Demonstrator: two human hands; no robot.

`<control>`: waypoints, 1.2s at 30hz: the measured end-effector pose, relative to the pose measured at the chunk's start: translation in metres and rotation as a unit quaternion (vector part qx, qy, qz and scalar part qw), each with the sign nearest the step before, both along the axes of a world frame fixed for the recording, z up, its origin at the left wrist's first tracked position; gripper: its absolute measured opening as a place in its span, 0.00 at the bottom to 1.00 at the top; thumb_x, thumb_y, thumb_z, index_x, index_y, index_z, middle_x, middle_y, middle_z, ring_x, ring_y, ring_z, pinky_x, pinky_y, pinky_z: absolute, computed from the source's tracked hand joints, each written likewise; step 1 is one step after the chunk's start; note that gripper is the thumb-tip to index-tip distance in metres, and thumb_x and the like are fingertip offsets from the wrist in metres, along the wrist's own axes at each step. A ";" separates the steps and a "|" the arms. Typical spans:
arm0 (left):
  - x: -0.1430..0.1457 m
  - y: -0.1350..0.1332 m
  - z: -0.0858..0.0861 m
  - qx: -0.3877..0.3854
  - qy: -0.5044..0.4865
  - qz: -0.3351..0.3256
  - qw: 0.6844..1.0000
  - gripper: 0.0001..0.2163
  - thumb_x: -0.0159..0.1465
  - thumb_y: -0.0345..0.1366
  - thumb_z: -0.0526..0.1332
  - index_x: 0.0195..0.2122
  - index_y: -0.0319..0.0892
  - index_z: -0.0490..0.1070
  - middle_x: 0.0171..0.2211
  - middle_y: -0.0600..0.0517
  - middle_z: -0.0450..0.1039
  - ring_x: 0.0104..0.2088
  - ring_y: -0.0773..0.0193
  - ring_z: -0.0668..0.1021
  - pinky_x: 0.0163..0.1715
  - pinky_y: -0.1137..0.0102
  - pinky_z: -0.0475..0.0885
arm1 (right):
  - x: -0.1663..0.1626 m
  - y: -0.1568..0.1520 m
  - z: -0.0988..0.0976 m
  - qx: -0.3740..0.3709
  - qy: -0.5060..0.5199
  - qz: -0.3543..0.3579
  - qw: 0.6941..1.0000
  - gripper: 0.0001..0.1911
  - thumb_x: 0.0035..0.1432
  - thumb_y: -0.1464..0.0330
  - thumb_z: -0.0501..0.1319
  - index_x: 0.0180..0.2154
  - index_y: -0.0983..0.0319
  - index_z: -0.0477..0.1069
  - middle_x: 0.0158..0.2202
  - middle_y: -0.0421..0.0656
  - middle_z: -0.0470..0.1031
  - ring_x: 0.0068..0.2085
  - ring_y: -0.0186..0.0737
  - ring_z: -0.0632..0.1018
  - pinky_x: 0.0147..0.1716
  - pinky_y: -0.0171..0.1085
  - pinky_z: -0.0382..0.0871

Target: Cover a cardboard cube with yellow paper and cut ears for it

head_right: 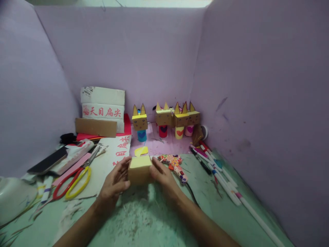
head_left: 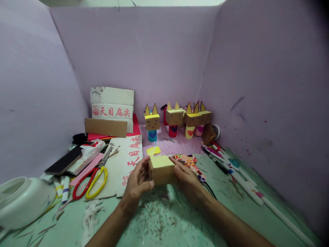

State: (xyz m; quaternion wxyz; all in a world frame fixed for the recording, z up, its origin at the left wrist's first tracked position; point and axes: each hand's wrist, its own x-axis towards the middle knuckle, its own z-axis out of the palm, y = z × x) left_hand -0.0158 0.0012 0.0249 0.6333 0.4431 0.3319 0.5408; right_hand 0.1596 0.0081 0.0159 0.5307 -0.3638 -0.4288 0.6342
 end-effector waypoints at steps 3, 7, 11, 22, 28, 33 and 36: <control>-0.004 0.004 -0.008 0.050 0.032 -0.044 0.997 0.35 0.45 0.31 0.63 0.57 0.40 0.57 0.60 0.44 0.59 0.61 0.46 0.58 0.58 0.58 0.55 | 0.005 0.001 0.001 0.047 -0.094 0.011 0.994 0.42 0.33 0.58 0.72 0.53 0.60 0.66 0.58 0.50 0.65 0.58 0.56 0.63 0.52 0.50 0.60; -0.015 0.011 -0.014 0.117 0.173 -0.095 0.973 0.42 0.49 0.36 0.63 0.63 0.36 0.45 0.64 0.41 0.48 0.63 0.47 0.53 0.60 0.58 0.50 | 0.005 0.002 0.001 0.076 -0.227 -0.004 0.971 0.48 0.30 0.65 0.73 0.56 0.63 0.61 0.56 0.53 0.65 0.56 0.56 0.66 0.53 0.50 0.59; -0.023 0.014 -0.011 0.139 0.327 -0.120 0.927 0.49 0.47 0.38 0.66 0.65 0.34 0.36 0.65 0.39 0.45 0.63 0.47 0.53 0.60 0.56 0.48 | 0.004 0.001 -0.005 0.106 -0.349 -0.032 0.930 0.54 0.24 0.68 0.75 0.57 0.63 0.59 0.56 0.54 0.63 0.56 0.57 0.64 0.56 0.51 0.55; -0.011 0.005 -0.002 0.126 0.456 -0.089 0.876 0.44 0.46 0.33 0.66 0.63 0.36 0.45 0.61 0.39 0.55 0.59 0.49 0.61 0.57 0.56 0.55 | 0.009 0.001 -0.003 0.119 -0.349 0.029 0.929 0.51 0.26 0.75 0.72 0.56 0.59 0.58 0.51 0.51 0.69 0.50 0.55 0.71 0.51 0.51 0.63; -0.005 0.004 0.003 0.145 0.461 -0.057 0.874 0.34 0.44 0.30 0.66 0.55 0.41 0.58 0.50 0.44 0.68 0.50 0.50 0.70 0.50 0.57 0.63 | 0.006 0.001 -0.005 0.154 -0.339 0.022 0.928 0.42 0.26 0.76 0.72 0.48 0.60 0.61 0.45 0.46 0.72 0.43 0.49 0.74 0.44 0.45 0.68; -0.007 0.007 0.000 0.174 0.459 -0.060 0.869 0.34 0.44 0.32 0.66 0.54 0.41 0.59 0.49 0.44 0.68 0.49 0.49 0.70 0.48 0.56 0.64 | 0.006 0.000 -0.006 0.142 -0.305 0.036 0.941 0.43 0.26 0.76 0.72 0.48 0.59 0.59 0.45 0.47 0.70 0.45 0.49 0.73 0.44 0.44 0.67; -0.009 0.008 -0.005 0.192 0.481 -0.041 0.855 0.35 0.43 0.34 0.67 0.55 0.40 0.58 0.49 0.43 0.67 0.49 0.49 0.69 0.48 0.55 0.63 | 0.006 0.000 -0.007 0.139 -0.286 0.037 0.947 0.42 0.26 0.77 0.72 0.47 0.59 0.59 0.44 0.46 0.70 0.44 0.49 0.73 0.44 0.44 0.68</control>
